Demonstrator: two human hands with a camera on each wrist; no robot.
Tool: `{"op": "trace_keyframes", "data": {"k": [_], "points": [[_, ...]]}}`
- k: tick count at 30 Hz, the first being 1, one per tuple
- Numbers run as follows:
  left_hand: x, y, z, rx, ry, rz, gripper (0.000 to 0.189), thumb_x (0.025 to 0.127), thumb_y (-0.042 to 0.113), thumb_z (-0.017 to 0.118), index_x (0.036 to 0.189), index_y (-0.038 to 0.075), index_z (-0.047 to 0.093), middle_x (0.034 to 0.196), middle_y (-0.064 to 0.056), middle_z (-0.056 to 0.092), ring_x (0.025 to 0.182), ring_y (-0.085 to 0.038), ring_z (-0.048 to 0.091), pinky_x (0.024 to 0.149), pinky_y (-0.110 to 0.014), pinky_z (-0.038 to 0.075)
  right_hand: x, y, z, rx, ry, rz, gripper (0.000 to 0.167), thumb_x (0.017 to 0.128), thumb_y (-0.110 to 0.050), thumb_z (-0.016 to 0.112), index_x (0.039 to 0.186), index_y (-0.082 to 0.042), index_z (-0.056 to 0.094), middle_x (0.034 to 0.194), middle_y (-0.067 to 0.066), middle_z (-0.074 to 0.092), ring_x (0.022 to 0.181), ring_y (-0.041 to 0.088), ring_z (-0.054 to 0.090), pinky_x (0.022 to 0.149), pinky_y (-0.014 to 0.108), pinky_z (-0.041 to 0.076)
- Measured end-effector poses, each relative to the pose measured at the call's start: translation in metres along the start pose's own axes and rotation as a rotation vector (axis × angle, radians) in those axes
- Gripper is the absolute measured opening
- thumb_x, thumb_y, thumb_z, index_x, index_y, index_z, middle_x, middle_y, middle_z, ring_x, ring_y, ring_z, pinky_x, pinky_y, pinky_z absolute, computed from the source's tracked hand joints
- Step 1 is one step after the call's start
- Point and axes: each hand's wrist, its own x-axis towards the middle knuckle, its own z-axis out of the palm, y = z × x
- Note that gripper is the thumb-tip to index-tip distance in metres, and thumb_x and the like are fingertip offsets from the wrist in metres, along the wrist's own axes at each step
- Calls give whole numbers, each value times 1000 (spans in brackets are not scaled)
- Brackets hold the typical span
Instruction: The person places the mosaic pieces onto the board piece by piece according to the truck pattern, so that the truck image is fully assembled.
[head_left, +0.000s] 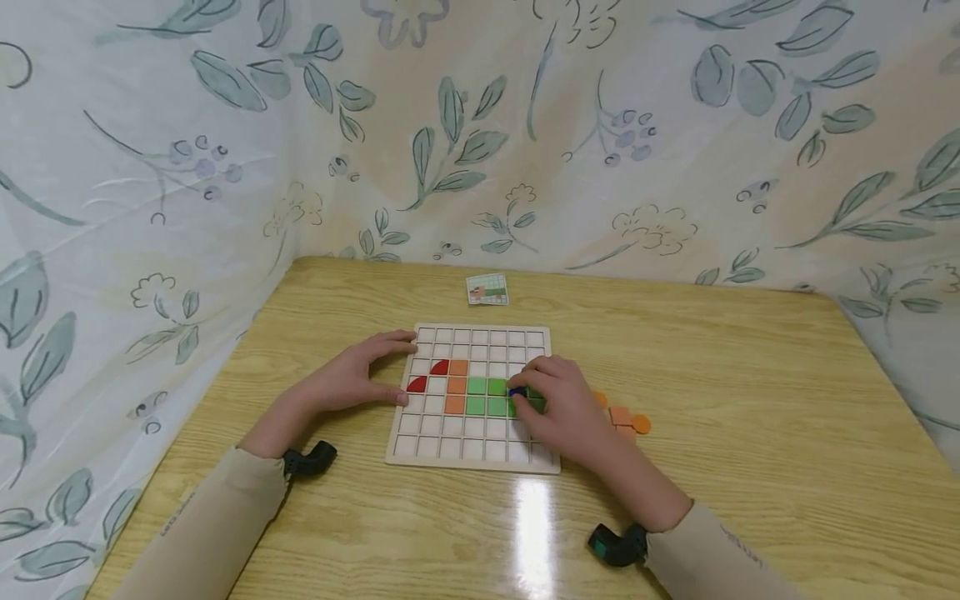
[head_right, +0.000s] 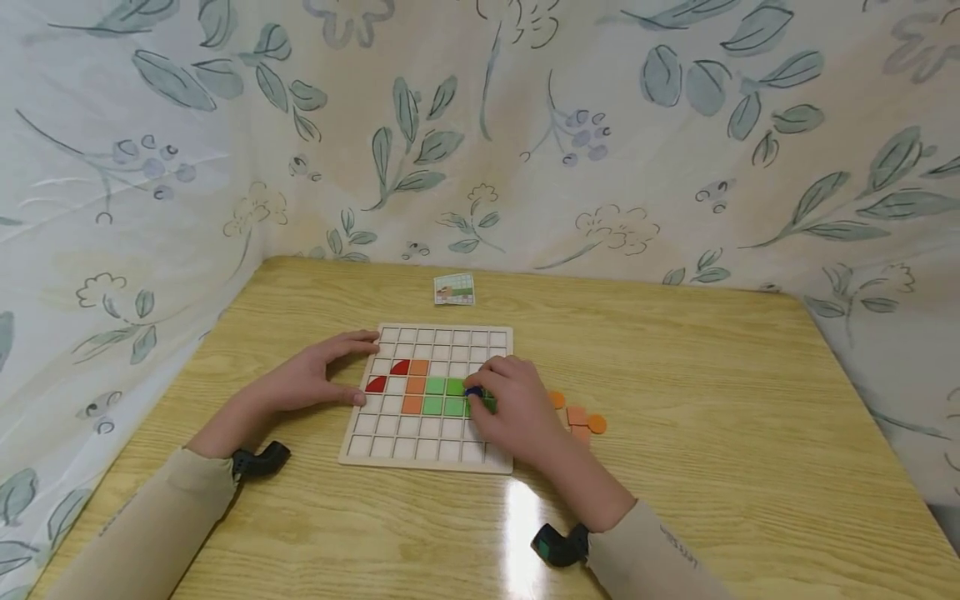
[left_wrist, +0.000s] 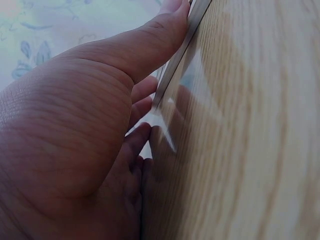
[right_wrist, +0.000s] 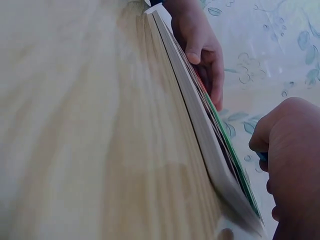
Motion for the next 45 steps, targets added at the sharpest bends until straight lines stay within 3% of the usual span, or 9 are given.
{"op": "trace_keyframes", "data": {"k": [7, 17, 30, 38, 45], "points": [[0, 0, 1, 2, 0, 2, 86, 87, 43, 95, 160, 19, 58, 175, 6, 36, 164, -27, 26, 129, -58, 25, 17, -9, 20, 15, -5, -23, 12, 92, -6, 79, 102, -10, 85, 98, -1, 73, 92, 22, 65, 80, 41, 48], [0, -4, 0, -10, 6, 13, 84, 87, 41, 95, 159, 19, 59, 175, 5, 37, 164, -26, 27, 129, -57, 26, 41, -20, 43, -6, -14, -98, 10, 93, -8, 80, 100, -9, 86, 96, 1, 75, 92, 23, 68, 79, 43, 51], [-1, -1, -1, -27, 3, 31, 85, 87, 40, 95, 160, 18, 58, 174, 5, 37, 163, -24, 28, 129, -55, 27, 63, -41, 60, -48, -134, -62, 16, 96, -11, 78, 109, -11, 87, 104, 0, 77, 94, 21, 66, 86, 43, 51], [0, 1, -1, -35, -3, 28, 84, 88, 39, 95, 160, 18, 57, 175, 4, 36, 164, -25, 26, 128, -57, 27, 70, -41, 71, -82, -189, -15, 11, 98, -15, 79, 105, -18, 87, 107, -4, 78, 102, 20, 68, 92, 44, 50], [-1, 1, -1, -31, 4, 37, 84, 88, 37, 95, 160, 16, 58, 175, 1, 37, 163, -29, 28, 127, -60, 28, 70, -38, 77, -105, -208, 8, 11, 99, -17, 79, 106, -19, 87, 107, -4, 78, 100, 20, 67, 88, 43, 49]]}}
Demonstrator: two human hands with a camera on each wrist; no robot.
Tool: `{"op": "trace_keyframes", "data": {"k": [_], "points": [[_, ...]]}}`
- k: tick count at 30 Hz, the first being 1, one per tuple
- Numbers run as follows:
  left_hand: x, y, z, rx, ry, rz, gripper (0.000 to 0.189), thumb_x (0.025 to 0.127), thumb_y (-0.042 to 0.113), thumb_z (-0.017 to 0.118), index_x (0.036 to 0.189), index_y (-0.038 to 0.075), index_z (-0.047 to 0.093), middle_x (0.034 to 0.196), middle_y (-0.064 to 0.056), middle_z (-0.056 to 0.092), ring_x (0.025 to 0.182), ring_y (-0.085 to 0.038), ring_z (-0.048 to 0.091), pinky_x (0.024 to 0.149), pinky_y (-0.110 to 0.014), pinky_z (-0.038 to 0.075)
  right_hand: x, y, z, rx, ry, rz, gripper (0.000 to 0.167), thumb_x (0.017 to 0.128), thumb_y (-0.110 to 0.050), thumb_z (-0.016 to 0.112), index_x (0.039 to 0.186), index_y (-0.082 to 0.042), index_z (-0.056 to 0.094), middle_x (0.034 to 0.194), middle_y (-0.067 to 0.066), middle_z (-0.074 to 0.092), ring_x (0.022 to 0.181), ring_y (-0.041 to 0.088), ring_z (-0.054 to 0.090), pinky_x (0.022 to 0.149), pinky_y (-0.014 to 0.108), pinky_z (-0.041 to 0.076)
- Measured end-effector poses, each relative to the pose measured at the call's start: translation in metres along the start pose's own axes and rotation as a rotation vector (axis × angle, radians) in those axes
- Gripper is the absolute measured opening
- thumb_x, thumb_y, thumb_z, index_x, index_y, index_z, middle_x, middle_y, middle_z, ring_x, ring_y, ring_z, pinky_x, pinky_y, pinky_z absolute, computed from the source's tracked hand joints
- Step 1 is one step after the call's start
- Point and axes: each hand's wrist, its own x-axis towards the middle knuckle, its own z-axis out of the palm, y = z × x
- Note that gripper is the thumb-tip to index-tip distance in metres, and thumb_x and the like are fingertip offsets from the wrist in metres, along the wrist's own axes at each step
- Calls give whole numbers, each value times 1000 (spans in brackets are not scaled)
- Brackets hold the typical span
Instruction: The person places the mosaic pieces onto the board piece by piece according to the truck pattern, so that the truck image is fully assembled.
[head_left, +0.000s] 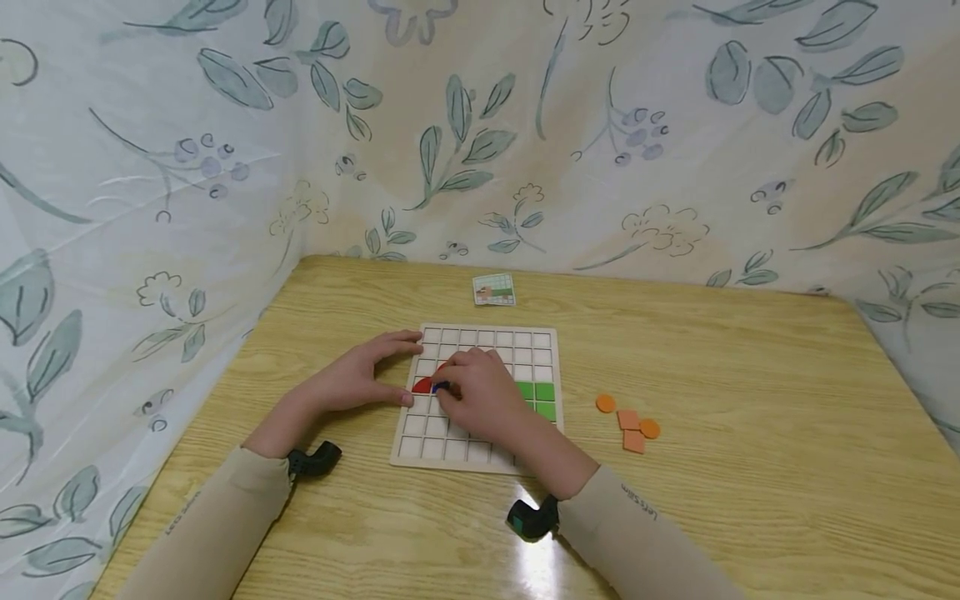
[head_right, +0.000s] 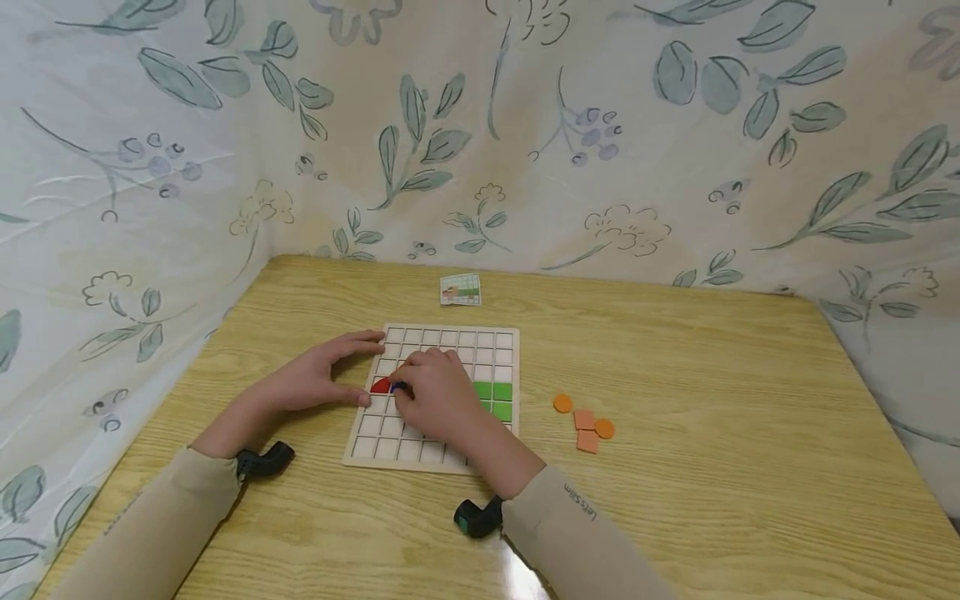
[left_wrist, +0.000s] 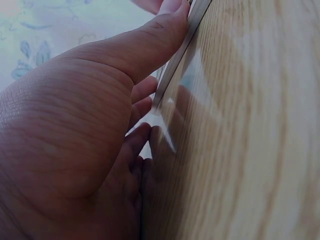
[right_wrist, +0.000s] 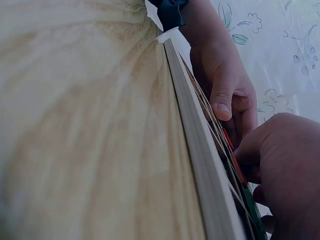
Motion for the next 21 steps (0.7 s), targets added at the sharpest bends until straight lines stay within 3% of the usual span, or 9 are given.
{"op": "trace_keyframes", "data": {"k": [21], "points": [[0, 0, 0, 1, -7, -23, 84, 88, 38, 95, 160, 17, 57, 175, 5, 36, 164, -24, 26, 129, -55, 26, -1, -2, -6, 5, -9, -21, 19, 96, -8, 74, 106, -18, 87, 106, -4, 79, 100, 21, 67, 90, 44, 50]]}}
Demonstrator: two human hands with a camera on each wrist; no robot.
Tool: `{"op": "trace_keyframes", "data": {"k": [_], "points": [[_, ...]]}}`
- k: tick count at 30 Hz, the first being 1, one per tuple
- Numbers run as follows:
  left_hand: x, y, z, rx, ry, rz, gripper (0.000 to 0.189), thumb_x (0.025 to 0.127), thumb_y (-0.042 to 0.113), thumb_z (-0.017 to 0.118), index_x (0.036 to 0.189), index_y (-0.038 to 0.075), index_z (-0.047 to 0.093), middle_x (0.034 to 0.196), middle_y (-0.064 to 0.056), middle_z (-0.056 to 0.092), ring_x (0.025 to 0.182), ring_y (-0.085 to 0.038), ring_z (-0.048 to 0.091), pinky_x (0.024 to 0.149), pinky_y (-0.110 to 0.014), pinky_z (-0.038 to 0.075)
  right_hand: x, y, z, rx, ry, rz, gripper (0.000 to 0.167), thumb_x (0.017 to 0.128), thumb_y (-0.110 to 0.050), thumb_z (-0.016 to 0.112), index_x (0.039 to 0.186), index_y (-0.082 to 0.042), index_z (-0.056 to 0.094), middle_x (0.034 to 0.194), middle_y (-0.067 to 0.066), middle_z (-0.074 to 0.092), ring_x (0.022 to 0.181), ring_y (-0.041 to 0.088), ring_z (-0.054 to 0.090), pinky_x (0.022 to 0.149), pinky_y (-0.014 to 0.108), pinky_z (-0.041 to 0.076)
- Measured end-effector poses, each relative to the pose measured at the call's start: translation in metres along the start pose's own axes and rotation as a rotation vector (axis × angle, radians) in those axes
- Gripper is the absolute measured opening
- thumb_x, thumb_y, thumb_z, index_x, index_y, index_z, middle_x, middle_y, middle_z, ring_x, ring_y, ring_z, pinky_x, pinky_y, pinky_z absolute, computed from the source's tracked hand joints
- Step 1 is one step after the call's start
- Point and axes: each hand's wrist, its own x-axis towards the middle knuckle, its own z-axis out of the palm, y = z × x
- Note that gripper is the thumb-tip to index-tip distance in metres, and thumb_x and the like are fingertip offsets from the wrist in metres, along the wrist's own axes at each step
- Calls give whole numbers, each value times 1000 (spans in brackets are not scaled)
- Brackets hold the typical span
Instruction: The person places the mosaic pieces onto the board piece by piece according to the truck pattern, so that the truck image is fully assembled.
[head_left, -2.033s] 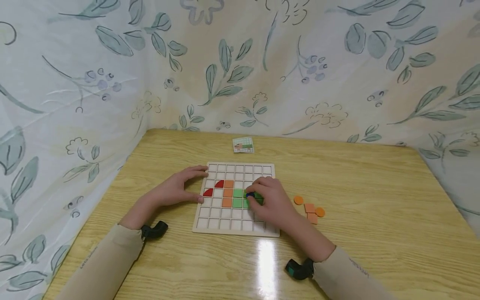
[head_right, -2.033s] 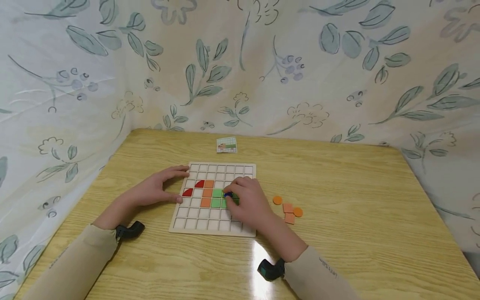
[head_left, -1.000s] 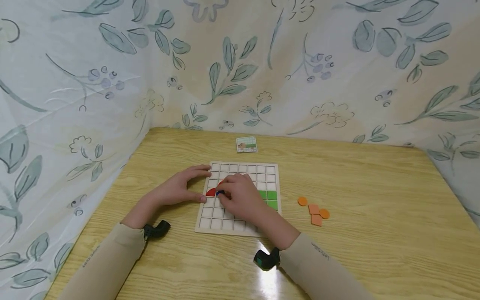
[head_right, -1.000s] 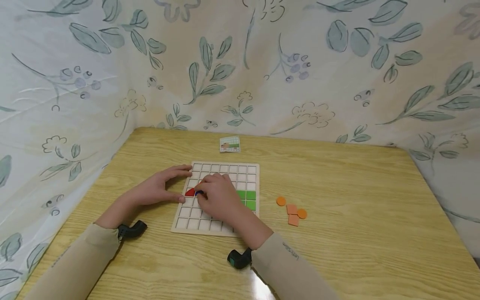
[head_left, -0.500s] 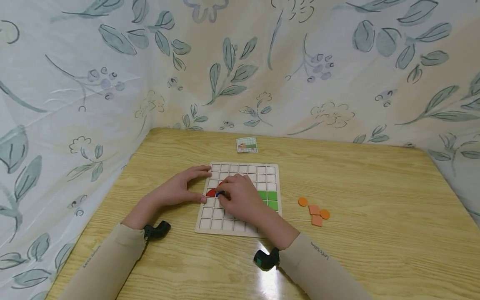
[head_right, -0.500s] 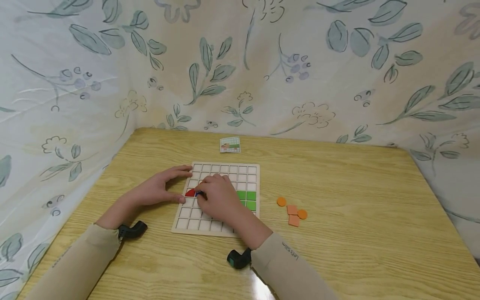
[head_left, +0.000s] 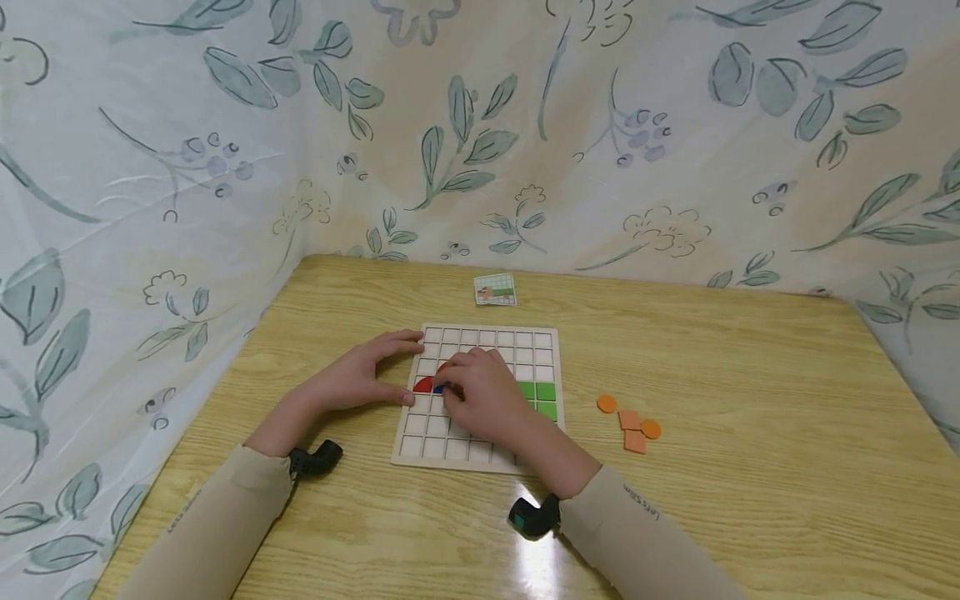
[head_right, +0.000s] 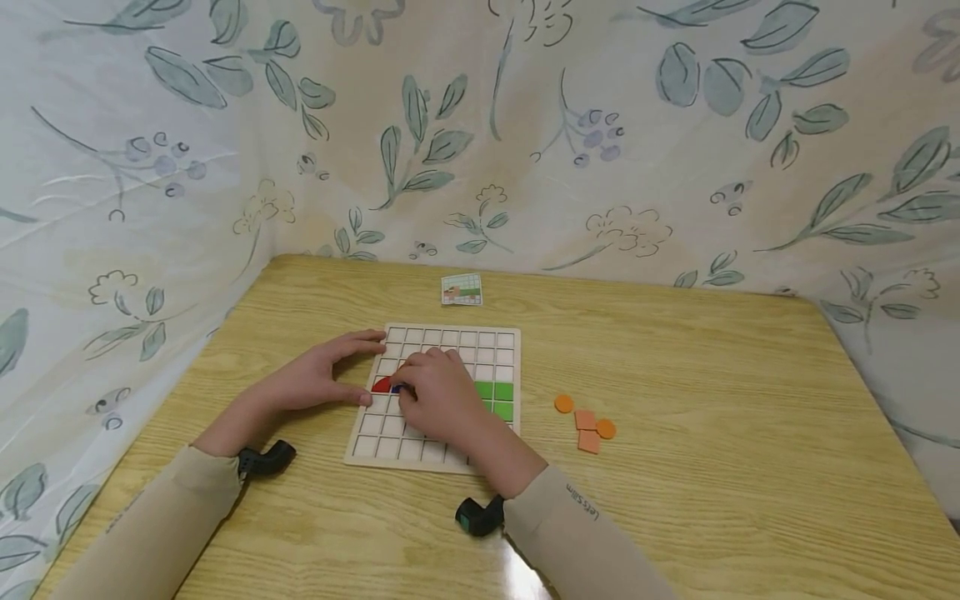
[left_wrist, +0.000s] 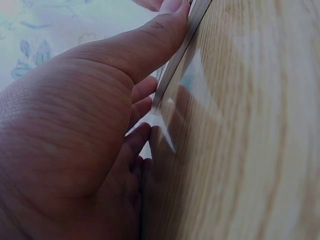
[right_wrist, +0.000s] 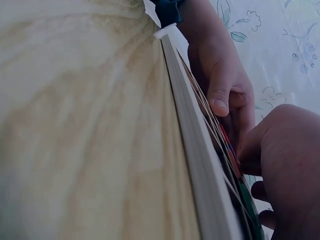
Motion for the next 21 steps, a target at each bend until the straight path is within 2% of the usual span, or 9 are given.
{"op": "trace_keyframes", "data": {"k": [11, 17, 21], "points": [[1, 0, -2, 10, 11, -1, 84, 87, 42, 95, 159, 20, 58, 175, 6, 37, 163, -24, 28, 129, -56, 27, -7, 2, -11, -16, 23, -6, 17, 98, -12, 73, 109, -17, 86, 109, -4, 79, 100, 21, 67, 91, 45, 51], [2, 0, 0, 2, 4, 0, 85, 87, 42, 95, 160, 19, 58, 175, 5, 37, 164, -26, 27, 129, -57, 26, -25, 7, -17, -23, 59, -38, 13, 99, -17, 76, 109, -18, 85, 110, -5, 79, 100, 21, 66, 89, 44, 51], [2, 0, 0, 1, 4, -6, 86, 87, 42, 95, 160, 19, 58, 175, 6, 36, 164, -26, 26, 129, -57, 25, -41, 13, -24, -52, 96, -55, 17, 99, -19, 78, 114, -17, 84, 116, -3, 78, 105, 23, 66, 90, 45, 51]]}}
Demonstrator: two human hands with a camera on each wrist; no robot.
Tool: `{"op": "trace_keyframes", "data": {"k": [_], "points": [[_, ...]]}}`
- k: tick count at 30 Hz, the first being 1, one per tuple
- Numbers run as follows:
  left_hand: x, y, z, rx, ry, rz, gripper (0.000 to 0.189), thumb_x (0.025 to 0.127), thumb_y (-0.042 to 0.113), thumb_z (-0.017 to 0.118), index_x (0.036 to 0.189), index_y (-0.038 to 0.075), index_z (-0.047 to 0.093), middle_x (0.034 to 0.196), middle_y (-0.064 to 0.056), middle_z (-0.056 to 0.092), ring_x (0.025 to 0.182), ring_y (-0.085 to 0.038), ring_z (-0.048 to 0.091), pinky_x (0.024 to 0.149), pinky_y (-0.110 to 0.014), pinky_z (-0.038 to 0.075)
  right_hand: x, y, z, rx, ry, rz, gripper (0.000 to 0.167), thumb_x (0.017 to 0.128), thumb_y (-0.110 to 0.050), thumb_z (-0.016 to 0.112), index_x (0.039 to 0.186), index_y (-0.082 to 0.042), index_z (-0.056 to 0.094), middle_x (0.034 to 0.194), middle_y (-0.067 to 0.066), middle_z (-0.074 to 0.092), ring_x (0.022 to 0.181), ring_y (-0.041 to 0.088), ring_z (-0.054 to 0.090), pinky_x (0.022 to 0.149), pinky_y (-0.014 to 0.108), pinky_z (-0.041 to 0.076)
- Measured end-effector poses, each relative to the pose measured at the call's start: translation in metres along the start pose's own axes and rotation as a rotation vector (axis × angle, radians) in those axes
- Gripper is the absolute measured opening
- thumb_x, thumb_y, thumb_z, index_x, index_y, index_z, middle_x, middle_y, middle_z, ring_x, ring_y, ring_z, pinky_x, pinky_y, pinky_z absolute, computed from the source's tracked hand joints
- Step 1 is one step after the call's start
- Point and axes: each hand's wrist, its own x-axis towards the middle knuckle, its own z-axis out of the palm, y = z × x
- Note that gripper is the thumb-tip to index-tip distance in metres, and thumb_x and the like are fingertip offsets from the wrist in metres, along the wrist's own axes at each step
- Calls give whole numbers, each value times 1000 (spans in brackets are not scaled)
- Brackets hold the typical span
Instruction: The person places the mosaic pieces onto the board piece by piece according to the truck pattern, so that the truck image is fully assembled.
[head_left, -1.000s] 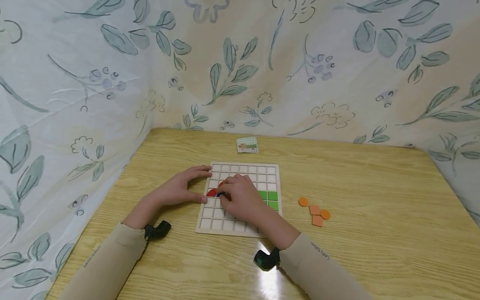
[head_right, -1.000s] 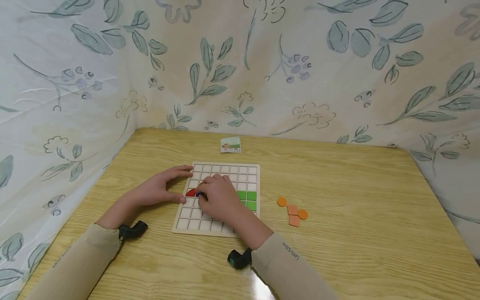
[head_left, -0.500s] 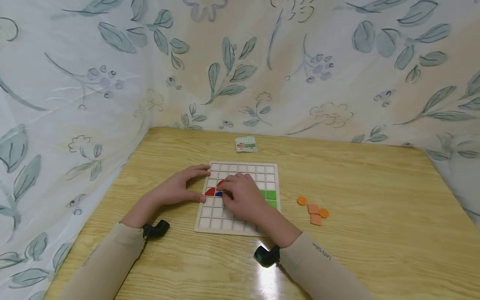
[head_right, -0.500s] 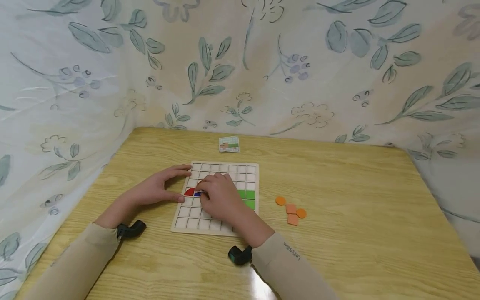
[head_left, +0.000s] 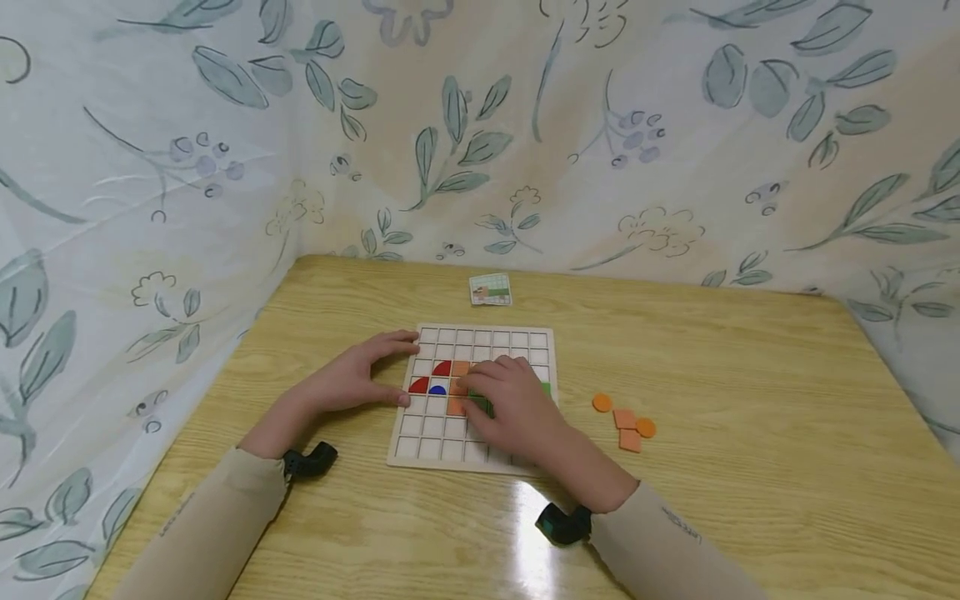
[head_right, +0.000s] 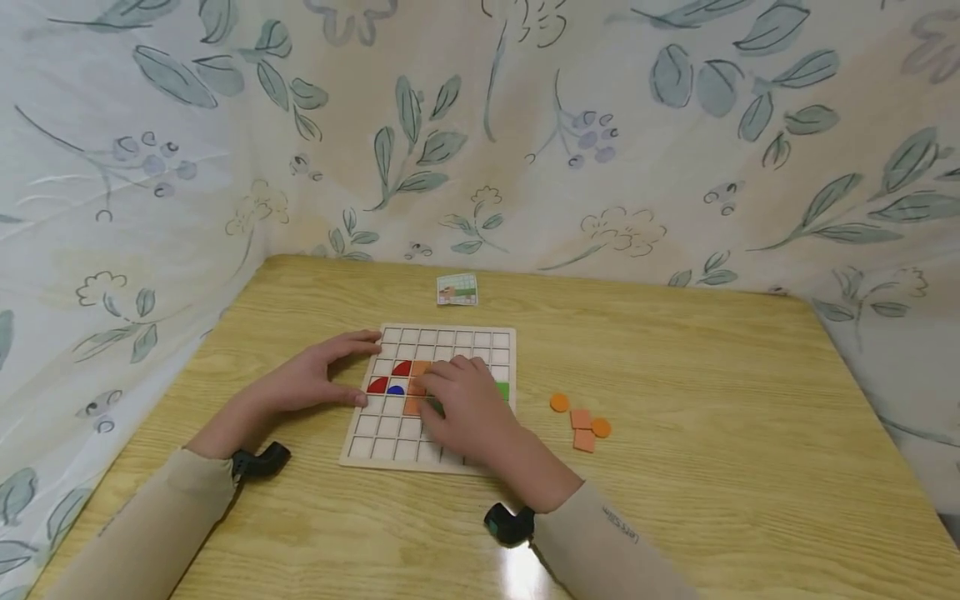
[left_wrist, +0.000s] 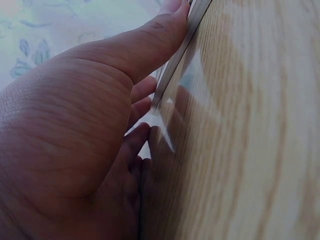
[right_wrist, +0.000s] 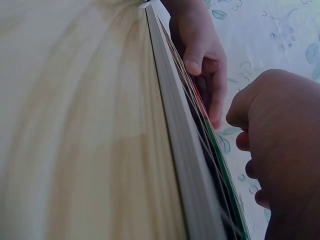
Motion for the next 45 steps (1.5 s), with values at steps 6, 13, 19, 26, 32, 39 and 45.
{"op": "trace_keyframes", "data": {"k": [6, 13, 19, 26, 32, 39, 45], "points": [[-1, -1, 0, 1, -16, -2, 87, 87, 43, 95, 161, 19, 57, 176, 6, 35, 164, -25, 25, 130, -57, 24, -23, 7, -15, -27, 20, 47, 29, 98, -18, 80, 126, -12, 81, 125, 2, 76, 111, 26, 65, 96, 48, 51], [-2, -4, 0, 7, -14, -2, 87, 87, 42, 96, 161, 19, 56, 176, 7, 34, 165, -25, 24, 130, -57, 24, -49, 18, -31, -64, 77, 41, 32, 94, -15, 83, 125, -8, 80, 123, 6, 76, 109, 29, 66, 93, 49, 49], [-2, -5, 1, 9, -10, 0, 87, 87, 43, 95, 161, 19, 57, 176, 7, 35, 165, -26, 24, 130, -57, 24, -72, 29, -48, -108, 118, 38, 33, 91, -13, 84, 122, -4, 80, 120, 9, 77, 109, 32, 67, 91, 52, 50], [-4, -4, 2, 16, -9, -7, 87, 86, 44, 95, 161, 20, 57, 176, 7, 35, 165, -26, 24, 130, -58, 24, -99, 40, -66, -141, 137, 87, 35, 90, -13, 84, 123, -2, 79, 118, 11, 77, 108, 33, 68, 93, 54, 48], [-5, -1, 1, 15, -6, -10, 87, 87, 42, 95, 161, 18, 56, 176, 7, 35, 165, -26, 24, 130, -57, 24, -118, 50, -76, -163, 142, 119, 36, 88, -14, 85, 122, -3, 79, 116, 12, 77, 107, 34, 67, 94, 54, 47], [-6, 0, 1, 20, -5, -5, 86, 87, 41, 95, 161, 18, 57, 176, 5, 36, 165, -27, 25, 130, -58, 24, -135, 59, -83, -189, 148, 143, 35, 85, -15, 89, 118, -5, 80, 111, 10, 77, 101, 33, 67, 88, 55, 49], [-5, -4, 2, 22, -2, -3, 86, 87, 44, 95, 160, 20, 57, 176, 7, 35, 164, -27, 25, 129, -59, 25, -142, 60, -89, -190, 106, 214, 31, 86, -15, 88, 115, -7, 81, 108, 5, 76, 96, 29, 65, 86, 55, 49]]}}
